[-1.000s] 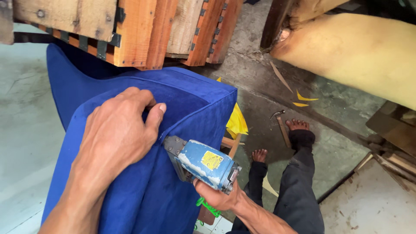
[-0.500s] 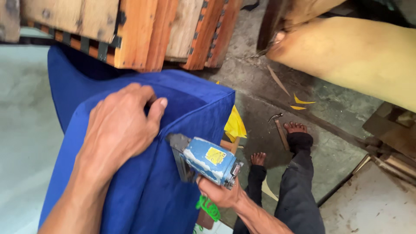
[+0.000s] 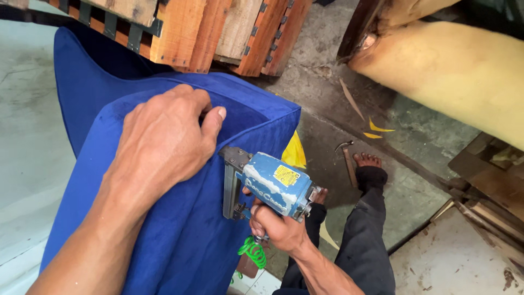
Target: The person staples blue upholstery fabric onto a wooden sofa frame using a pneumatic nail gun, pulling the fabric taut with the free hand and working along the edges. They reposition the sofa between sections and continue stapling the fabric seam along the back and arms.
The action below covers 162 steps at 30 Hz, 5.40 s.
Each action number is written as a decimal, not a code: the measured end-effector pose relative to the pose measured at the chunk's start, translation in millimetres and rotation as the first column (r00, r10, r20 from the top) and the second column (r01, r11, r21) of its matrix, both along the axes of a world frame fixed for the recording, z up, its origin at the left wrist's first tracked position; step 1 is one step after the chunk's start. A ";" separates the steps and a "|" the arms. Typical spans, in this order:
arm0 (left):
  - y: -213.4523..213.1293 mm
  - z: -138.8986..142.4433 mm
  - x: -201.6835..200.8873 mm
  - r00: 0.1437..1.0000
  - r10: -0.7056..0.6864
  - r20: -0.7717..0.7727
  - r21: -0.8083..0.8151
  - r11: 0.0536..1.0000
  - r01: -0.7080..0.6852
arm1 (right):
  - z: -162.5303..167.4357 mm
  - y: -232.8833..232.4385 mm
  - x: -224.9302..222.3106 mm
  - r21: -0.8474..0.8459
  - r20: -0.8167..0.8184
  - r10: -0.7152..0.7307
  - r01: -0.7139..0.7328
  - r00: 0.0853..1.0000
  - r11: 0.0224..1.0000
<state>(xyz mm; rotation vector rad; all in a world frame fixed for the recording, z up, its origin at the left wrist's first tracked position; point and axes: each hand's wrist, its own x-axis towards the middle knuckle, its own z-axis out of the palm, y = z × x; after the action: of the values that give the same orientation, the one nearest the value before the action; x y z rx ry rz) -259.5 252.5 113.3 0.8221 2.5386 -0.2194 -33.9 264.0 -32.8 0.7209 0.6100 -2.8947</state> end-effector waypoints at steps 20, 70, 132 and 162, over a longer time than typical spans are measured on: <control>5.9 5.8 12.3 0.998 -0.013 -0.057 0.011 1.000 0.014 | 2.3 -6.9 108.1 -0.046 0.241 0.175 -0.169 0.955 0.985; -368.4 2.4 409.2 0.133 0.671 -0.729 0.665 0.741 -0.093 | 110.7 -215.0 211.3 0.855 -0.519 0.525 0.398 0.675 0.333; -496.3 162.7 370.7 0.607 0.568 -0.556 0.178 0.795 -0.580 | 55.1 -271.2 200.0 0.857 -0.515 0.548 0.413 0.659 0.307; -485.9 144.0 348.3 0.651 0.517 -0.555 0.216 0.846 -0.487 | 45.7 -302.3 226.6 0.799 -0.582 0.547 0.550 0.602 0.244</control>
<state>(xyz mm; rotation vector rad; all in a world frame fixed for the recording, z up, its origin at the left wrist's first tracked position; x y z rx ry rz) 88.8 -233.3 257.3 -0.0103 3.2610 -0.2632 192.8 -38.3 13.0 -0.8710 2.6687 -2.1781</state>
